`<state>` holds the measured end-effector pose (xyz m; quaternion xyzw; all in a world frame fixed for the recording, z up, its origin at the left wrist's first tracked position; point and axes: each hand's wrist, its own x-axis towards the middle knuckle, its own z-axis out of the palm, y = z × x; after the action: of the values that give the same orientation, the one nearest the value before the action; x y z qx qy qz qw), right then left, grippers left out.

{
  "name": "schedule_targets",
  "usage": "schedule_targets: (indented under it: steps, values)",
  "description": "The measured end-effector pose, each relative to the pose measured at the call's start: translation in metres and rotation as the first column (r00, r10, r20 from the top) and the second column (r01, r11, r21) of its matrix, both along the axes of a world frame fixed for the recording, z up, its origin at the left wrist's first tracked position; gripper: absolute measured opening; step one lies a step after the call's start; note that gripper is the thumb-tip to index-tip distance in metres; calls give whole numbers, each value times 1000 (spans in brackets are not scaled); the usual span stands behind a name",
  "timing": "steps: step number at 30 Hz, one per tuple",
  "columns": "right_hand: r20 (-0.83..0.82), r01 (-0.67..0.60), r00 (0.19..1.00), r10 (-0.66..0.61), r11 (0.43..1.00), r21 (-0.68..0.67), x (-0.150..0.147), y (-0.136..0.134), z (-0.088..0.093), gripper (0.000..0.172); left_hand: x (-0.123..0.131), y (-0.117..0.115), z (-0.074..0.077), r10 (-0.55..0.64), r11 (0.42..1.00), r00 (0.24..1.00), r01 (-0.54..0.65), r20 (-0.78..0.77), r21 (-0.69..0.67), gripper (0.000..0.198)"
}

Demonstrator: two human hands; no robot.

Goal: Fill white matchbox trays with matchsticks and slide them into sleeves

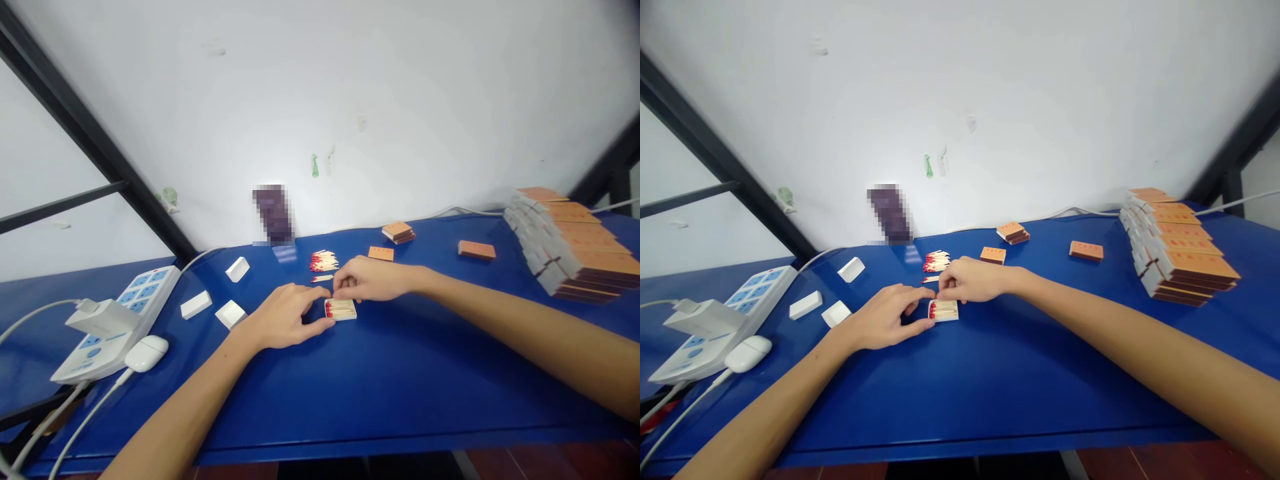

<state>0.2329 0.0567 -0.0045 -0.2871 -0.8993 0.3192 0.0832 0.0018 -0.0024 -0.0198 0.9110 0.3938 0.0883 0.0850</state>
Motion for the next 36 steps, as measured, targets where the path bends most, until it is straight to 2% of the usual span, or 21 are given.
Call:
schedule_targets:
  steps: [2, 5, 9, 12, 26, 36]
  values:
    - [-86, 88, 993, -79, 991, 106, 1, 7, -8, 25, -1, 2, -2, 27, 1000, 999, -27, 31, 9, 42]
    - [-136, 209, 975, -177, 938, 277, 0, 17, -25, 21, -3, 7, -7, 134, 990, 987, -137, 83, 35, 37]
    - [-108, 239, 971, -214, 883, 403, -4, 15, -41, 23, -8, 18, -13, 295, 948, 949, -306, 113, 92, 33]
    - [-105, 263, 965, -242, 850, 456, -6, 7, -45, 28, -12, 23, -17, 347, 926, 933, -357, 100, 121, 35]
    - [-102, 384, 917, -385, 786, 485, -7, 4, -45, 27, -10, 22, -15, 253, 957, 966, -257, 46, 134, 33]
    - [-45, 331, 932, -359, 798, 504, -6, 4, -44, 33, -13, 25, -21, 289, 947, 949, -302, 124, 108, 34]
